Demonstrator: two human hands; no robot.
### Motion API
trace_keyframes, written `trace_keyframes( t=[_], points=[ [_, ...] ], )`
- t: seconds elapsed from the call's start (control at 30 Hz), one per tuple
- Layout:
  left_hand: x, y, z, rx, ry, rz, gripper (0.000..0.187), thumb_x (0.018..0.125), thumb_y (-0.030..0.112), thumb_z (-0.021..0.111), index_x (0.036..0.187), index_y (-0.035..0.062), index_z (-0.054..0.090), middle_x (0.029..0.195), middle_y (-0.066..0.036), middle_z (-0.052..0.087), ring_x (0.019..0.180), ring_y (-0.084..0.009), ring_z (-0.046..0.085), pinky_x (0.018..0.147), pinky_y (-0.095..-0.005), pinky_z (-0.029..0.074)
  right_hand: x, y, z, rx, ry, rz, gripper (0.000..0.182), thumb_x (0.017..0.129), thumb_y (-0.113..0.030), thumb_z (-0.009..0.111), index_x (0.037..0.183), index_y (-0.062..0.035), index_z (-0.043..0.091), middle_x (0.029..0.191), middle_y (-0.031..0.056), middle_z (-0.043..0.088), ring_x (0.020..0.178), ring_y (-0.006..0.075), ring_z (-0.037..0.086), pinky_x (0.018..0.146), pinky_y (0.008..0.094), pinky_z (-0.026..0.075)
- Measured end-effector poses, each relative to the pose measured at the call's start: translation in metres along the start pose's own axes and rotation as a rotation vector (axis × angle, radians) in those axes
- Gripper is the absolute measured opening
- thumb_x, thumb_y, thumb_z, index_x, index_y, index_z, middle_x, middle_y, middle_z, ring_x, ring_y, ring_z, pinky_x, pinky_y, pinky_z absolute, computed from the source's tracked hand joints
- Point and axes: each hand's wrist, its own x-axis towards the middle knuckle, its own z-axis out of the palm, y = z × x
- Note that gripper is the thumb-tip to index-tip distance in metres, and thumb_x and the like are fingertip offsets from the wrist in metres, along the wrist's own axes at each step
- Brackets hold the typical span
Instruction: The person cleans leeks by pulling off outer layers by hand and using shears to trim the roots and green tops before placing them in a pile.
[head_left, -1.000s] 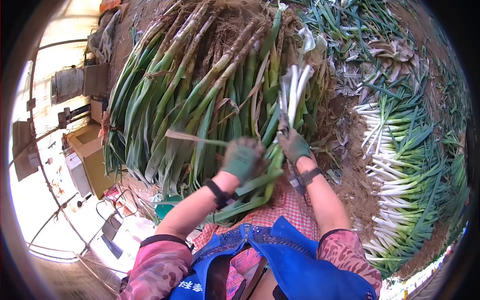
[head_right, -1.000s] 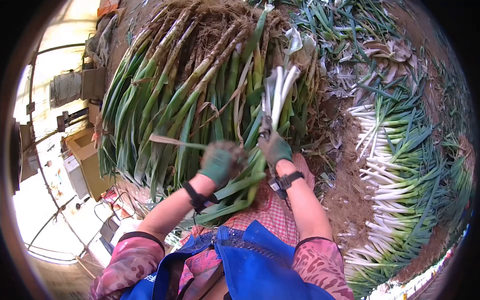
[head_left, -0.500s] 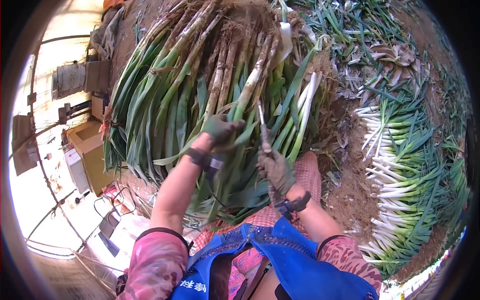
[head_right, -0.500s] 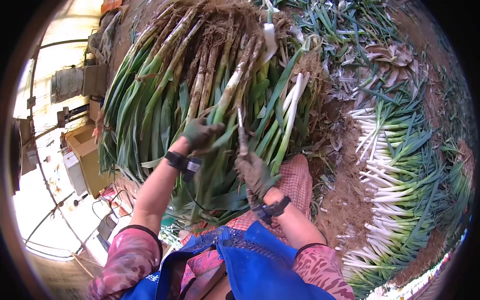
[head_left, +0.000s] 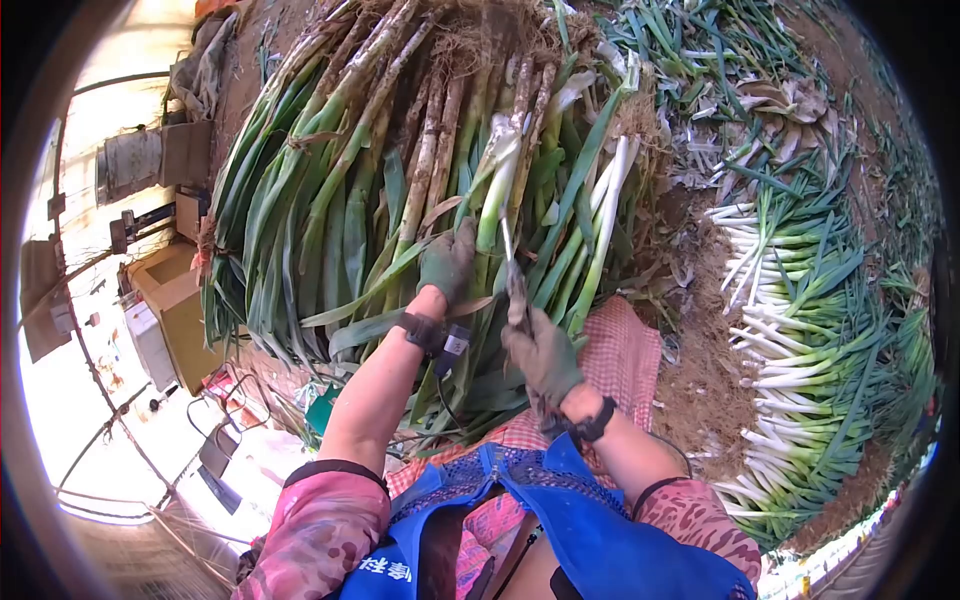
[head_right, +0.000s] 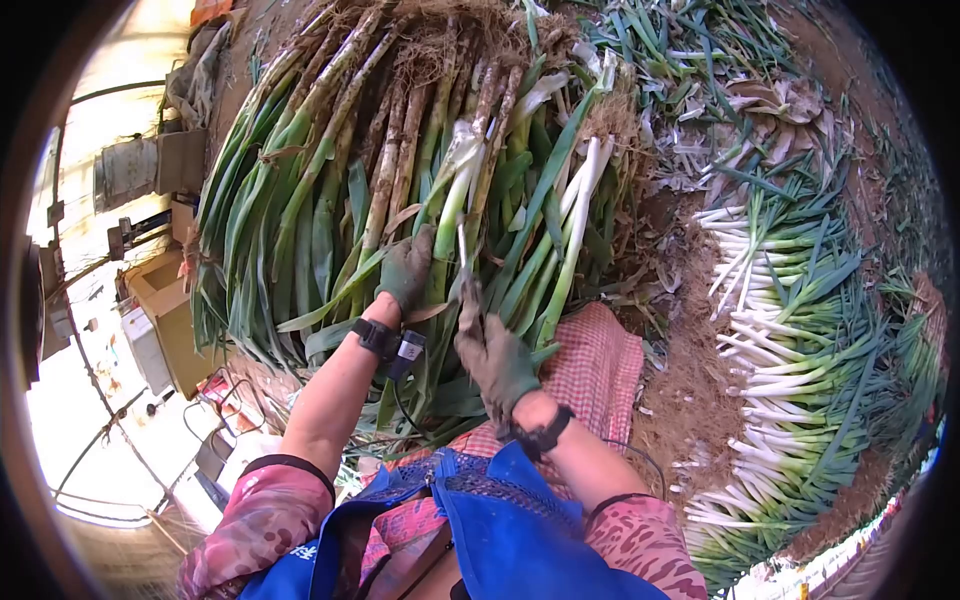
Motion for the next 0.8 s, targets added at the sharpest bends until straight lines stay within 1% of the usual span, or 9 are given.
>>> trace_keyframes(
  t=[0.07, 0.13, 0.23, 0.27, 0.4, 0.47, 0.53, 0.6, 0.8],
  points=[
    [0.001, -0.005, 0.005, -0.091, -0.033, -0.047, 0.07, 0.1, 0.062, 0.046, 0.099, -0.0023, 0.074, 0.087, -0.02, 0.071, 0.086, -0.0297, 0.066, 0.081, -0.0416, 0.05, 0.036, -0.015, -0.009, -0.112, 0.052, -0.023, 0.03, 0.095, -0.03, 0.064, 0.109, -0.0035, 0.061, 0.079, 0.0131, 0.069, 0.073, 0.0244, 0.068, 0.068, 0.038, 0.053],
    [-0.004, 0.0, 0.004, -0.169, -0.087, -0.087, 0.071, 0.1, 0.062, 0.047, 0.096, -0.0041, 0.073, 0.084, -0.013, 0.071, 0.08, -0.0194, 0.064, 0.076, -0.036, 0.05, 0.083, -0.02, -0.017, -0.349, 0.135, -0.094, 0.04, 0.095, -0.04, 0.063, 0.11, -0.0034, 0.061, 0.083, 0.017, 0.07, 0.076, 0.0326, 0.069, 0.07, 0.0419, 0.053],
    [-0.017, 0.035, -0.008, -0.101, -0.253, -0.157, 0.079, 0.095, 0.069, 0.043, 0.102, -0.0049, 0.073, 0.095, -0.031, 0.07, 0.099, -0.0446, 0.069, 0.086, -0.0463, 0.051, 0.154, -0.04, -0.031, -0.34, 0.146, -0.041, 0.053, 0.091, -0.05, 0.059, 0.101, 0.0019, 0.063, 0.099, 0.0319, 0.068, 0.098, 0.0485, 0.066, 0.085, 0.0522, 0.053],
    [-0.032, 0.056, -0.017, -0.079, -0.282, -0.196, 0.065, 0.088, 0.059, 0.062, 0.102, -0.0035, 0.073, 0.094, -0.028, 0.071, 0.092, -0.0421, 0.07, 0.083, -0.0449, 0.053, 0.172, -0.045, -0.037, -0.372, 0.134, -0.05, 0.053, 0.09, -0.05, 0.059, 0.101, 0.0023, 0.064, 0.099, 0.0319, 0.068, 0.098, 0.0482, 0.067, 0.085, 0.0519, 0.053],
    [-0.034, 0.046, -0.011, -0.405, -0.43, -0.103, 0.037, 0.078, 0.025, 0.077, 0.106, 0.0009, 0.071, 0.092, -0.015, 0.073, 0.08, -0.0227, 0.068, 0.077, -0.0354, 0.054, 0.153, -0.047, -0.042, -0.374, 0.227, -0.086, 0.053, 0.09, -0.05, 0.059, 0.101, 0.0024, 0.065, 0.1, 0.0316, 0.068, 0.098, 0.0478, 0.067, 0.084, 0.0515, 0.053],
    [-0.038, 0.021, -0.011, -0.075, -0.399, 0.349, 0.036, 0.079, 0.024, 0.076, 0.105, -0.0001, 0.07, 0.093, -0.012, 0.072, 0.082, -0.0193, 0.066, 0.077, -0.0334, 0.054, 0.123, -0.028, -0.035, -0.238, 0.167, 0.025, 0.054, 0.089, -0.05, 0.06, 0.102, 0.0023, 0.064, 0.099, 0.0317, 0.068, 0.099, 0.0486, 0.066, 0.084, 0.0511, 0.052],
    [-0.048, 0.045, -0.015, -0.363, -0.477, -0.106, 0.037, 0.08, 0.025, 0.074, 0.107, -0.0003, 0.068, 0.094, -0.011, 0.071, 0.085, -0.0187, 0.066, 0.077, -0.0329, 0.053, 0.111, -0.018, -0.033, -0.313, 0.201, -0.019, 0.051, 0.09, -0.047, 0.061, 0.1, 0.0021, 0.065, 0.093, 0.0289, 0.069, 0.092, 0.0447, 0.067, 0.079, 0.0487, 0.053],
    [-0.046, 0.01, 0.009, -0.314, -0.45, 0.042, 0.039, 0.08, 0.024, 0.074, 0.109, -0.0001, 0.067, 0.094, -0.011, 0.071, 0.085, -0.0183, 0.066, 0.077, -0.033, 0.053, 0.117, -0.004, -0.027, -0.317, 0.263, -0.045, 0.044, 0.092, -0.041, 0.064, 0.096, 0.0024, 0.066, 0.081, 0.0231, 0.07, 0.078, 0.0368, 0.071, 0.072, 0.0439, 0.053],
    [-0.052, 0.048, 0.001, -0.432, -0.436, -0.132, 0.041, 0.085, 0.029, 0.071, 0.114, 0.0004, 0.065, 0.098, -0.013, 0.072, 0.086, -0.0203, 0.068, 0.079, -0.0329, 0.054, 0.156, -0.017, -0.048, -0.276, 0.327, 0.001, 0.048, 0.09, -0.045, 0.061, 0.095, 0.0031, 0.067, 0.085, 0.0265, 0.069, 0.084, 0.044, 0.068, 0.075, 0.0478, 0.054]
  ],
)
